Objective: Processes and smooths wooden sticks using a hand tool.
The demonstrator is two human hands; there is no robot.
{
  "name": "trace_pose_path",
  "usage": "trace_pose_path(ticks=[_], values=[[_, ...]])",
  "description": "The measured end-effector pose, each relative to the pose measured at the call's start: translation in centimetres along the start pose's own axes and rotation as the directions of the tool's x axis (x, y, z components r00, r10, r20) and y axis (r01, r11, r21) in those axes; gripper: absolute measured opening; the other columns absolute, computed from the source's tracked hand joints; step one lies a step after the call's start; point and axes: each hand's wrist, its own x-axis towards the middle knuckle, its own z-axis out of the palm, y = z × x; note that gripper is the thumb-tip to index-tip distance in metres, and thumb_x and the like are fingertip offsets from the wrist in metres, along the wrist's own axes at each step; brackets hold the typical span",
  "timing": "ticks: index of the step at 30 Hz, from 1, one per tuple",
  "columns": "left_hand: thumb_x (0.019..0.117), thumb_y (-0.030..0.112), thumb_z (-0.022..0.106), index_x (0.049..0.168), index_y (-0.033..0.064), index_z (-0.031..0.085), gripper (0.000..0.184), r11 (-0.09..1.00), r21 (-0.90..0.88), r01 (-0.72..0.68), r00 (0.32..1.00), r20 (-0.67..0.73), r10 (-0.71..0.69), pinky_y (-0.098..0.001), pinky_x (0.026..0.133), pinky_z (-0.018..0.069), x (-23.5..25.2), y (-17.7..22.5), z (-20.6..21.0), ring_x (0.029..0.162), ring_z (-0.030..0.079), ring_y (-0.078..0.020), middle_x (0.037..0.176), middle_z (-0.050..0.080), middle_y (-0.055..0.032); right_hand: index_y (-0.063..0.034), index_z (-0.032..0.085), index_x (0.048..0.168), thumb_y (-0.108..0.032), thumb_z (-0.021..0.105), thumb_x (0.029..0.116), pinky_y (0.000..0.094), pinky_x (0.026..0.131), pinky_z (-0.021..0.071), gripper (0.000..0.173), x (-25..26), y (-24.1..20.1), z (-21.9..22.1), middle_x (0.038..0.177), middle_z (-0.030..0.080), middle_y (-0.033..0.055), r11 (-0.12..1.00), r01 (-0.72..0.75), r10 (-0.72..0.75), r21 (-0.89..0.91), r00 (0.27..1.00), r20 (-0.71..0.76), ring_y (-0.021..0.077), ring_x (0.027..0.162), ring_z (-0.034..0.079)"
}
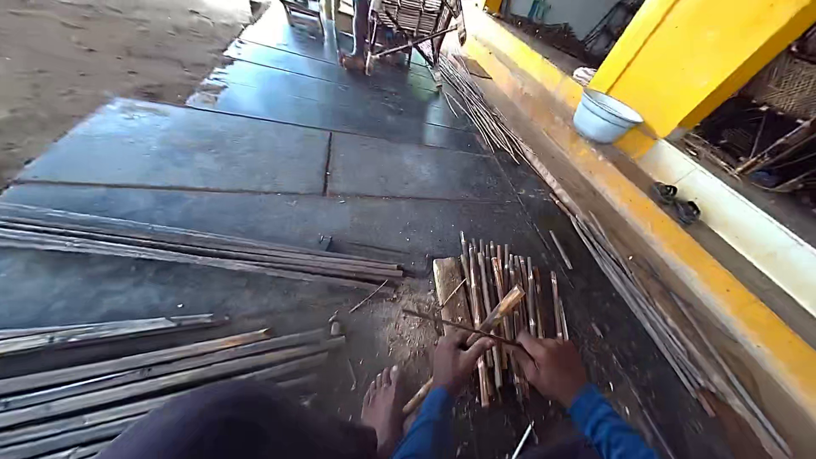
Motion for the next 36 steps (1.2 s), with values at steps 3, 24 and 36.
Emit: trace_pose_path(ticks=[3,24,36], values=[[0.0827,0.073,0.066,0.076,0.0126,0.071,0.061,0.999,-0.020,-0.044,0.999,-0.023,0.044,-0.0398,0.055,0.0520,0.4,0.0,0.1,0.054,0.057,-0.0128,0.059,0.058,0.0023,-0.0039,0.065,0.095,-0.044,0.050,0.1062,0.0374,0.049,0.0572,0.044,1.0,0.0,-1.4,0.065,0.062,0.0017,0.972,-0.022,0.069,0.235,0.979,-0.193,0.0150,0.054,0.063],[0.0818,0.076,0.065,0.079,0.0096,0.069,0.067,0.967,0.186,-0.176,0.983,-0.025,0.184,-0.0458,0.060,0.0561,0.0,-0.4,1.4,0.059,0.063,-0.0197,0.062,0.062,-0.0041,-0.0022,0.068,0.094,-0.041,0.051,0.1056,0.0360,0.049,0.0585,0.044,0.5,1.3,-1.6,0.065,0.064,0.0008,0.971,-0.017,0.084,0.237,0.958,-0.274,0.0125,0.054,0.064],[0.0918,0.073,0.054,0.087,0.0087,0.073,0.067,0.967,0.239,-0.086,0.996,-0.014,0.092,-0.0538,0.070,0.0574,1.0,0.5,1.0,0.070,0.069,-0.0272,0.071,0.068,-0.0089,-0.0065,0.072,0.092,-0.047,0.055,0.1035,0.0405,0.048,0.0565,0.045,-0.4,1.9,-0.5,0.062,0.064,0.0019,0.980,-0.075,0.101,0.182,0.985,-0.143,0.0160,0.051,0.063]])
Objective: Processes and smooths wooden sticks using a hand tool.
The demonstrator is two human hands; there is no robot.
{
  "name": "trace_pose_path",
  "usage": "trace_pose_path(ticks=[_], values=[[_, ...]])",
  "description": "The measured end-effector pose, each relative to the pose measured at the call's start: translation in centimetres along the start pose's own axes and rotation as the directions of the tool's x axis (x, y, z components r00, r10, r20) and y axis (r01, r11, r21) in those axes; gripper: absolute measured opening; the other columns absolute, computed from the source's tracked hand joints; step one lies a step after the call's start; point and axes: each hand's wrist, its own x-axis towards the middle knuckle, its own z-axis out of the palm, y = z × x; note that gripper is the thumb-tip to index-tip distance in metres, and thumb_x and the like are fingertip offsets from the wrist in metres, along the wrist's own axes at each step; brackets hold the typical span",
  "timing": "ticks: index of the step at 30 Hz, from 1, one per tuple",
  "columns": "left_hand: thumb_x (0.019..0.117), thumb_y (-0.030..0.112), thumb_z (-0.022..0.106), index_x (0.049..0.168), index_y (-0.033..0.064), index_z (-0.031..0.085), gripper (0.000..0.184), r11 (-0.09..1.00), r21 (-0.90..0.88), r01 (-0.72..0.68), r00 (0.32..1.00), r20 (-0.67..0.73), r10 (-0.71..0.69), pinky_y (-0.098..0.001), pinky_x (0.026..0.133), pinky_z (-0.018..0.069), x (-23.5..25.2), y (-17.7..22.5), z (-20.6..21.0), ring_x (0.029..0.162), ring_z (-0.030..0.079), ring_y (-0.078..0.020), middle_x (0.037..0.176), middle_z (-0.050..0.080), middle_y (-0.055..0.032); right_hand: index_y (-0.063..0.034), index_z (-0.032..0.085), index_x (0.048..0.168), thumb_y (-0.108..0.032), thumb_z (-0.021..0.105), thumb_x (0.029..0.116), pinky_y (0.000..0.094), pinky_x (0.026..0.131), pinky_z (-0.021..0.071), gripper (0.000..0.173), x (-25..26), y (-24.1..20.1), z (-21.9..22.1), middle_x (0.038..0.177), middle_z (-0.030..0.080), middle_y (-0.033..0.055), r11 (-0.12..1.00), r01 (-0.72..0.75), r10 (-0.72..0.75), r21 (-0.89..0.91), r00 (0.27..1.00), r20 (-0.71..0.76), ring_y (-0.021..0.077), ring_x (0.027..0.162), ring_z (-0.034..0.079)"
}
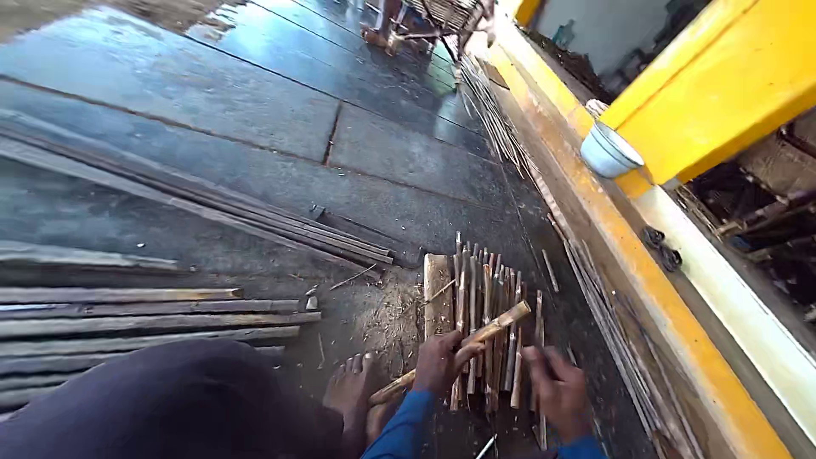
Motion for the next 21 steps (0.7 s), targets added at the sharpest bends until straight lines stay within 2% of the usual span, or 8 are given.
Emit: trace_pose_path(ticks=[2,5,8,10,12,15,19,21], values=[[0.0949,0.067,0.055,0.092,0.0075,0.074,0.062,0.998,0.017,0.055,0.997,0.062,-0.056,-0.0573,0.076,0.0575,-1.3,-0.1,-0.3,0.076,0.072,-0.0307,0.075,0.071,-0.0118,0.0014,0.067,0.096,-0.034,0.054,0.1045,0.0379,0.049,0.0577,0.038,-0.9,-0.7,0.0,0.064,0.062,0.0035,0.991,-0.071,0.079,0.114,0.995,-0.066,0.0152,0.052,0.062],[0.0947,0.068,0.054,0.089,0.0089,0.073,0.062,1.000,-0.007,0.012,0.993,0.113,-0.011,-0.0544,0.073,0.0572,-1.0,-0.7,0.1,0.072,0.069,-0.0273,0.071,0.068,-0.0086,-0.0096,0.072,0.087,-0.057,0.052,0.1015,0.0483,0.049,0.0528,0.053,-1.5,0.7,1.0,0.058,0.062,0.0051,0.991,-0.002,0.013,-0.132,0.996,0.086,0.0215,0.052,0.064],[0.0832,0.076,0.063,0.084,0.0103,0.073,0.067,0.998,-0.061,-0.009,1.000,0.009,0.010,-0.0512,0.065,0.0581,0.0,-1.0,0.0,0.064,0.068,-0.0231,0.066,0.067,-0.0059,-0.0024,0.067,0.092,-0.036,0.054,0.1046,0.0349,0.049,0.0576,0.038,0.1,-0.8,0.9,0.064,0.062,0.0009,0.995,-0.017,0.026,0.096,0.995,-0.093,0.0126,0.053,0.063],[0.0779,0.075,0.071,0.082,0.0110,0.072,0.064,0.998,-0.046,-0.035,0.999,-0.031,0.033,-0.0490,0.064,0.0582,-1.1,-1.0,0.4,0.063,0.067,-0.0213,0.066,0.066,-0.0044,-0.0022,0.072,0.096,-0.039,0.055,0.1026,0.0448,0.056,0.0585,0.041,-1.4,-0.3,1.9,0.068,0.066,0.0060,0.995,-0.086,0.085,0.059,0.996,0.030,0.0196,0.059,0.066],[0.0814,0.069,0.073,0.083,0.0087,0.073,0.060,0.995,-0.046,-0.089,0.995,-0.039,0.088,-0.0484,0.069,0.0596,-1.1,-1.1,0.7,0.068,0.068,-0.0221,0.073,0.069,-0.0059,-0.0091,0.072,0.089,-0.052,0.054,0.1015,0.0486,0.052,0.0551,0.049,-2.2,0.5,2.4,0.062,0.065,0.0053,0.998,-0.005,0.011,-0.067,0.995,0.095,0.0216,0.056,0.066],[0.0888,0.066,0.066,0.081,0.0065,0.071,0.061,0.994,-0.036,-0.103,0.995,-0.003,0.103,-0.0484,0.068,0.0591,-0.6,-1.4,0.8,0.068,0.068,-0.0234,0.073,0.068,-0.0079,-0.0016,0.066,0.091,-0.036,0.054,0.1040,0.0367,0.049,0.0577,0.039,-0.9,-1.2,2.0,0.064,0.062,0.0015,0.987,-0.076,0.091,0.138,0.990,-0.103,0.0135,0.053,0.062],[0.0936,0.070,0.055,0.085,0.0088,0.073,0.064,0.999,-0.024,-0.040,0.990,0.137,0.043,-0.0502,0.073,0.0586,-1.1,-1.1,1.4,0.072,0.069,-0.0236,0.074,0.069,-0.0071,-0.0080,0.073,0.088,-0.051,0.057,0.1007,0.0447,0.050,0.0545,0.047,-1.0,1.4,1.3,0.061,0.063,0.0020,0.996,-0.091,0.091,-0.014,0.995,-0.031,0.0168,0.052,0.063],[0.0942,0.069,0.054,0.088,0.0078,0.074,0.065,1.000,-0.018,-0.001,0.993,0.115,0.003,-0.0528,0.075,0.0584,-0.4,-1.1,0.9,0.075,0.071,-0.0262,0.076,0.071,-0.0093,-0.0018,0.068,0.094,-0.036,0.056,0.1038,0.0367,0.049,0.0577,0.038,0.6,0.5,0.3,0.065,0.063,0.0015,0.987,-0.075,0.099,0.141,0.980,-0.170,0.0132,0.054,0.063]])
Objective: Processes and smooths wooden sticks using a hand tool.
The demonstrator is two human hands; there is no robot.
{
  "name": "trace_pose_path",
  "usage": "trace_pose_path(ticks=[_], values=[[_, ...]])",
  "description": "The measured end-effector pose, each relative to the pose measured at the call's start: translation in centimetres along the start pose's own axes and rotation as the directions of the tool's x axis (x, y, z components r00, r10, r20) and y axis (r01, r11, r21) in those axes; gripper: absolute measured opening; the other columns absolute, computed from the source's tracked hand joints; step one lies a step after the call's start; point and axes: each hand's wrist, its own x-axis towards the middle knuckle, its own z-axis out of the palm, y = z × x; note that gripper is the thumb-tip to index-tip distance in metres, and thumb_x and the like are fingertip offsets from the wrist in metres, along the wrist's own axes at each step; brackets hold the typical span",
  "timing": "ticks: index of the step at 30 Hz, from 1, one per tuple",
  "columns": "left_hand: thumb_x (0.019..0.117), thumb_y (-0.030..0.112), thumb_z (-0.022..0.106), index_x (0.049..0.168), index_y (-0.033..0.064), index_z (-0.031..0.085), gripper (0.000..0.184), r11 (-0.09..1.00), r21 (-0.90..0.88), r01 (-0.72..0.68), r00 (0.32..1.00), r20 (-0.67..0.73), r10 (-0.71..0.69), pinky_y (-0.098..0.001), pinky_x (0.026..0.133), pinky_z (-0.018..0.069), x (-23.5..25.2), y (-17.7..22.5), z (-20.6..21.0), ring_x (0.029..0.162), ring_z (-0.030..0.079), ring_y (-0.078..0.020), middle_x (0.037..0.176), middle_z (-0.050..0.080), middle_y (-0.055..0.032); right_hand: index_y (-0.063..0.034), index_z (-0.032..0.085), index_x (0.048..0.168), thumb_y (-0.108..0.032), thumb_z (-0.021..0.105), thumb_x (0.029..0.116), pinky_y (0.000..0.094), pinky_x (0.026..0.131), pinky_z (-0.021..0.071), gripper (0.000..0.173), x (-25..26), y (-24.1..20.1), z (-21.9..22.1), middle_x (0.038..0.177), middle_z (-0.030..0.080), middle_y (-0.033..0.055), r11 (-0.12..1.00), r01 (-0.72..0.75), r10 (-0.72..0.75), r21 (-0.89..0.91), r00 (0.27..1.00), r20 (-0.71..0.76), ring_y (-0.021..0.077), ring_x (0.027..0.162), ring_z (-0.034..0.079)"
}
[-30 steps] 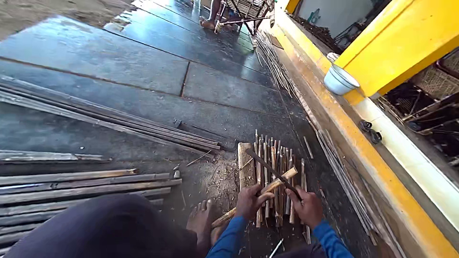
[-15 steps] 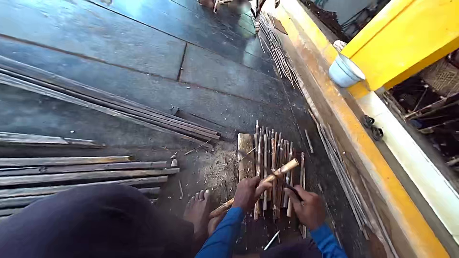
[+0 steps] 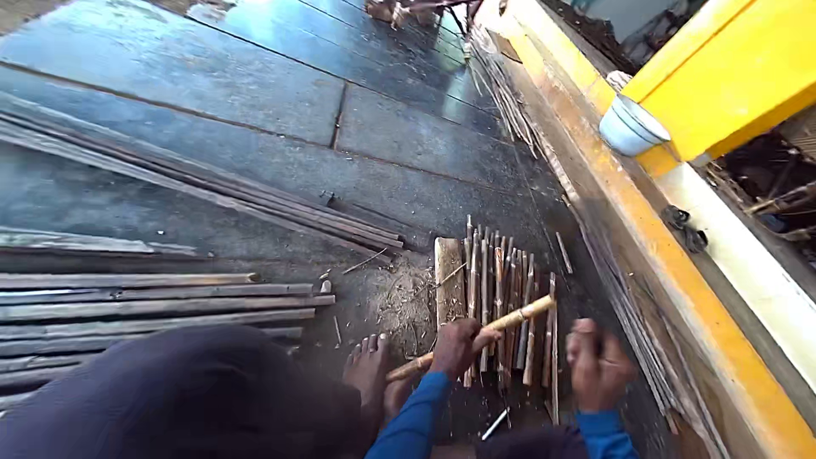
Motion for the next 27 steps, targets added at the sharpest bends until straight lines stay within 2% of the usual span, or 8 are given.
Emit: trace_pose_path(ticks=[4,7,11,14,18,22,25,27], values=[[0.0888,0.067,0.065,0.089,0.0109,0.076,0.057,1.000,0.005,-0.023,0.989,-0.143,0.024,-0.0492,0.072,0.0602,-1.2,-0.2,1.8,0.072,0.070,-0.0218,0.078,0.072,-0.0051,-0.0065,0.073,0.092,-0.055,0.051,0.1021,0.0541,0.056,0.0559,0.054,-2.8,1.4,0.1,0.064,0.066,0.0097,0.955,0.035,0.053,-0.296,0.957,0.285,0.0282,0.059,0.069],[0.0866,0.069,0.066,0.092,0.0113,0.077,0.059,0.999,0.027,-0.044,0.964,-0.261,0.050,-0.0504,0.070,0.0613,-0.2,-0.1,1.2,0.073,0.072,-0.0230,0.082,0.074,-0.0058,-0.0029,0.069,0.092,-0.042,0.055,0.1037,0.0381,0.049,0.0563,0.043,-1.6,0.3,1.1,0.063,0.063,0.0023,0.992,0.031,-0.021,-0.121,0.996,0.082,0.0148,0.053,0.063],[0.0978,0.062,0.054,0.094,0.0147,0.077,0.053,1.000,0.005,0.028,0.993,-0.113,-0.027,-0.0527,0.075,0.0587,-1.3,-0.3,1.5,0.075,0.072,-0.0221,0.078,0.073,-0.0035,-0.0081,0.072,0.090,-0.054,0.052,0.1018,0.0520,0.056,0.0557,0.052,-3.8,1.8,1.4,0.063,0.065,0.0075,0.971,-0.025,0.094,-0.237,0.953,0.288,0.0249,0.058,0.067],[0.1016,0.057,0.047,0.095,0.0138,0.078,0.053,0.999,-0.027,0.029,0.995,-0.096,-0.031,-0.0543,0.077,0.0584,-0.1,-0.7,1.3,0.076,0.073,-0.0231,0.078,0.074,-0.0047,-0.0043,0.068,0.089,-0.042,0.054,0.1040,0.0381,0.047,0.0558,0.043,-2.4,0.8,1.0,0.061,0.061,0.0014,0.999,-0.053,0.053,0.000,0.996,0.069,0.0150,0.050,0.061],[0.0864,0.076,0.058,0.085,0.0152,0.075,0.063,1.000,0.006,0.023,0.999,-0.027,-0.023,-0.0498,0.065,0.0576,-1.2,-0.5,1.4,0.063,0.066,-0.0191,0.066,0.066,-0.0012,-0.0094,0.071,0.088,-0.055,0.051,0.1017,0.0492,0.051,0.0539,0.052,-3.9,2.3,1.4,0.059,0.062,0.0048,0.975,-0.002,0.059,-0.221,0.965,0.255,0.0223,0.054,0.064],[0.0784,0.077,0.068,0.082,0.0124,0.074,0.065,1.000,0.015,0.020,0.998,-0.061,-0.019,-0.0502,0.063,0.0578,-1.1,0.0,1.1,0.061,0.066,-0.0213,0.064,0.066,-0.0036,-0.0009,0.065,0.094,-0.038,0.052,0.1057,0.0364,0.048,0.0568,0.041,-2.8,0.5,1.0,0.063,0.060,0.0014,0.997,-0.068,0.066,0.042,0.997,0.039,0.0144,0.051,0.061],[0.0757,0.076,0.072,0.082,0.0143,0.072,0.062,1.000,0.003,-0.024,0.993,-0.112,0.025,-0.0452,0.059,0.0579,-1.4,-0.3,1.5,0.058,0.064,-0.0166,0.062,0.064,0.0001,-0.0104,0.070,0.086,-0.059,0.050,0.1015,0.0474,0.050,0.0528,0.055,-4.0,2.6,1.5,0.057,0.060,0.0029,0.980,-0.010,0.055,-0.197,0.973,0.224,0.0201,0.052,0.062],[0.0758,0.074,0.073,0.081,0.0123,0.072,0.062,0.999,-0.006,-0.048,0.986,-0.162,0.046,-0.0449,0.061,0.0585,-0.3,0.0,1.0,0.059,0.064,-0.0167,0.064,0.065,-0.0009,-0.0090,0.069,0.084,-0.051,0.054,0.1024,0.0391,0.046,0.0530,0.049,-2.7,2.1,1.0,0.058,0.060,-0.0003,0.996,0.029,-0.023,-0.088,0.997,0.074,0.0143,0.050,0.060]])
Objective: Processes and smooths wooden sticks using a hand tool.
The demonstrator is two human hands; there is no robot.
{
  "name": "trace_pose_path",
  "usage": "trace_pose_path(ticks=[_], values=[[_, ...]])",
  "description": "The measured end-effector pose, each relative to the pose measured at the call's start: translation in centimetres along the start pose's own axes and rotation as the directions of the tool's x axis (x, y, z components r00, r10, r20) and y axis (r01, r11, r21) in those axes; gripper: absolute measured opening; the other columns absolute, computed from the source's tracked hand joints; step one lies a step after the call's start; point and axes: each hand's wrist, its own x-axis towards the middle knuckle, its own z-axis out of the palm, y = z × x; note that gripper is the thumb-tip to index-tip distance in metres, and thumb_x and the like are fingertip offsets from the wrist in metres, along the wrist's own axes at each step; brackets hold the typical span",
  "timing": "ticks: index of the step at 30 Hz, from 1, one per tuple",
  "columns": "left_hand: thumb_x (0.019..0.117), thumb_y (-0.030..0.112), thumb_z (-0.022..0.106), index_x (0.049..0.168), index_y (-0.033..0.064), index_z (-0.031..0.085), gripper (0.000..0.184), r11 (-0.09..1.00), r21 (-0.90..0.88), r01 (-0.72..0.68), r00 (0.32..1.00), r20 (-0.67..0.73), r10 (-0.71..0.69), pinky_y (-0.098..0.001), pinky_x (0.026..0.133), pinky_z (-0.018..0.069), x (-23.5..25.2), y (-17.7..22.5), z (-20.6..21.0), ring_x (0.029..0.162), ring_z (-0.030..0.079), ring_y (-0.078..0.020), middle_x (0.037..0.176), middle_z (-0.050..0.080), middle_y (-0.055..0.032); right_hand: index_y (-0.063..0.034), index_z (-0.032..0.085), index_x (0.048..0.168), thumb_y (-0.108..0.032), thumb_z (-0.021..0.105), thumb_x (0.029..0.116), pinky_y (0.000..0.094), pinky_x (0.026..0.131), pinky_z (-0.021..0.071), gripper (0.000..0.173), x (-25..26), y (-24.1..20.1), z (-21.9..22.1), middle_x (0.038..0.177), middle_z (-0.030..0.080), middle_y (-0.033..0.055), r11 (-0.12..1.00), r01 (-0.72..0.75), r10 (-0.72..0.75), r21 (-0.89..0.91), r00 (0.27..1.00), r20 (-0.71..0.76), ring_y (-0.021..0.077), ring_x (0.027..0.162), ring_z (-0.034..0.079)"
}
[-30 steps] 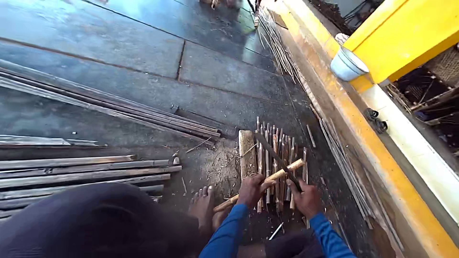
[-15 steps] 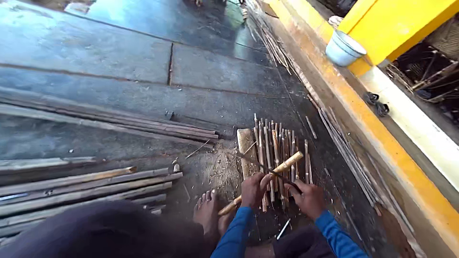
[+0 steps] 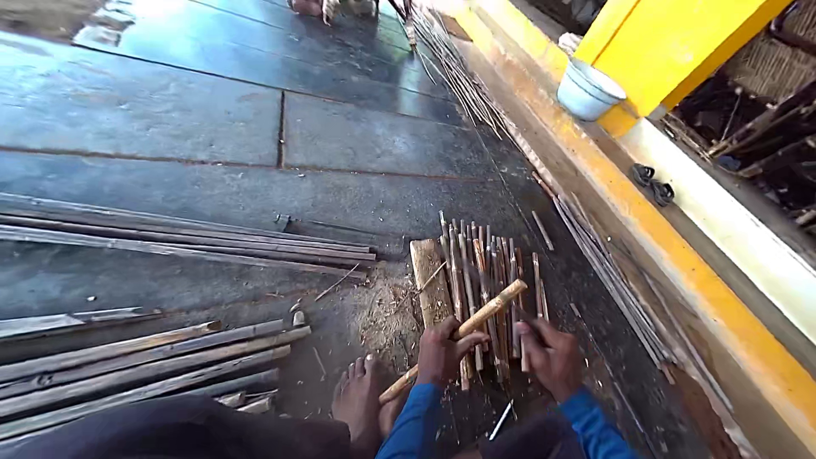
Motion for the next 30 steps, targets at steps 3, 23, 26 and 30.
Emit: trace_pose_path(ticks=[3,23,26,30], values=[[0.0795,0.070,0.073,0.079,0.0111,0.073,0.059,0.998,0.022,0.067,0.996,0.060,-0.068,-0.0487,0.064,0.0577,-1.3,-0.1,-0.4,0.060,0.065,-0.0200,0.063,0.065,-0.0031,-0.0016,0.067,0.093,-0.042,0.051,0.1051,0.0402,0.050,0.0571,0.045,-1.3,-0.5,0.1,0.063,0.061,0.0028,0.989,-0.117,0.116,0.089,0.993,0.018,0.0167,0.053,0.062],[0.0908,0.072,0.057,0.082,0.0141,0.072,0.061,0.997,0.073,0.016,0.984,0.178,-0.029,-0.0500,0.065,0.0559,-0.9,-0.4,-0.4,0.062,0.066,-0.0211,0.064,0.064,-0.0026,-0.0019,0.067,0.093,-0.039,0.052,0.1051,0.0362,0.048,0.0568,0.042,-1.7,-1.1,0.5,0.062,0.060,0.0006,0.984,-0.119,0.124,0.130,0.992,-0.029,0.0133,0.052,0.061],[0.0943,0.074,0.045,0.084,0.0163,0.074,0.065,0.993,0.121,-0.005,0.983,0.184,-0.018,-0.0522,0.066,0.0558,-0.9,-0.3,-0.4,0.064,0.067,-0.0218,0.065,0.066,-0.0023,-0.0112,0.069,0.082,-0.055,0.050,0.1018,0.0460,0.047,0.0520,0.052,-2.6,0.3,1.4,0.057,0.061,0.0027,0.991,-0.021,0.035,-0.133,0.994,0.108,0.0199,0.050,0.063],[0.0946,0.074,0.046,0.082,0.0137,0.072,0.066,0.997,0.070,0.014,0.972,0.232,-0.030,-0.0513,0.066,0.0558,-0.7,-0.5,-0.7,0.065,0.067,-0.0226,0.066,0.065,-0.0036,-0.0030,0.067,0.092,-0.040,0.051,0.1050,0.0373,0.048,0.0559,0.042,-1.4,-1.2,0.8,0.063,0.060,0.0012,0.986,-0.126,0.132,0.108,0.990,-0.046,0.0145,0.051,0.061]])
